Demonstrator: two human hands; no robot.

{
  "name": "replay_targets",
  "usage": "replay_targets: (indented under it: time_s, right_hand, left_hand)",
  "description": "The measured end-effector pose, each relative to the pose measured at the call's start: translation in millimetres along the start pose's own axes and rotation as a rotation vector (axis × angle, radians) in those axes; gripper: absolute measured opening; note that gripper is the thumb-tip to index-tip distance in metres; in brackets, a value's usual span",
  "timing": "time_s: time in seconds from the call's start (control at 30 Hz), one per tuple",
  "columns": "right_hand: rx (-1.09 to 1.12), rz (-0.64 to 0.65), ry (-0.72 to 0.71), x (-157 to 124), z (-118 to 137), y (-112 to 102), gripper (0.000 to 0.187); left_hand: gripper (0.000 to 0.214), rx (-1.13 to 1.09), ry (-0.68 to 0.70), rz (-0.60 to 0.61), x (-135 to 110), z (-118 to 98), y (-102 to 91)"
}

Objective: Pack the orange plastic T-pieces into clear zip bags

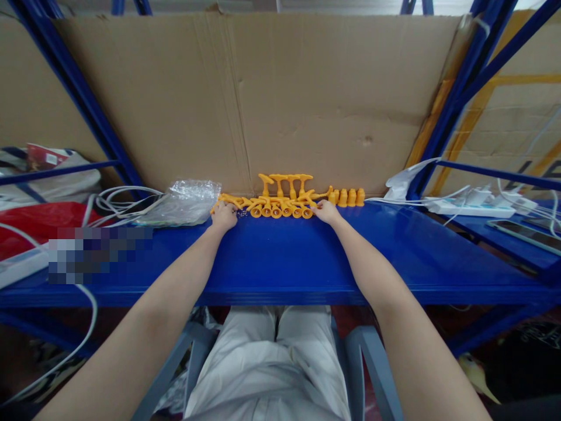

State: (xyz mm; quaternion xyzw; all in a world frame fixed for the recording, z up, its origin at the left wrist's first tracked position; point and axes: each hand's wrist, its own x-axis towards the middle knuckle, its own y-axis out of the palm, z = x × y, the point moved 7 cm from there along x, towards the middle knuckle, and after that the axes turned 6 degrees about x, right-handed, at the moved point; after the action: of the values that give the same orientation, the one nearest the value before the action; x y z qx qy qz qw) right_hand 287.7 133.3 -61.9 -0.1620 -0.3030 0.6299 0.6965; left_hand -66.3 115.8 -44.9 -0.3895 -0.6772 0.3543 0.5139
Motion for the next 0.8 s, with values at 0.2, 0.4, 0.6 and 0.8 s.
replay_targets:
  time_s: [0.2,0.4,0.6,0.8]
  right_hand:
    - [-0.201,0.069,-0.071,-11.3,17.1,-0.6,0.032]
    - [-0.075,0.137,-0.041,-12.9,12.7,-1.4,0.046]
    - [-0.09,0.142,-0.106,-11.3,13.4,-1.3,0.039]
    - [-0.288,0.077,-0.074,-7.8,8.9,1.0,0.037]
  left_hand:
    - [0.035,-0.013,0.002,-0.039,3.4,2.7,-5.0]
    - [0.036,-0.013,-0.005,-0.032,4.4,2.6,-4.3]
    - [0.039,0.012,-0.008,-0.016,-1.1,-0.1,-7.6]
    - [0.037,-0.041,-0.024,-0.137,-2.1,-2.6,-27.4]
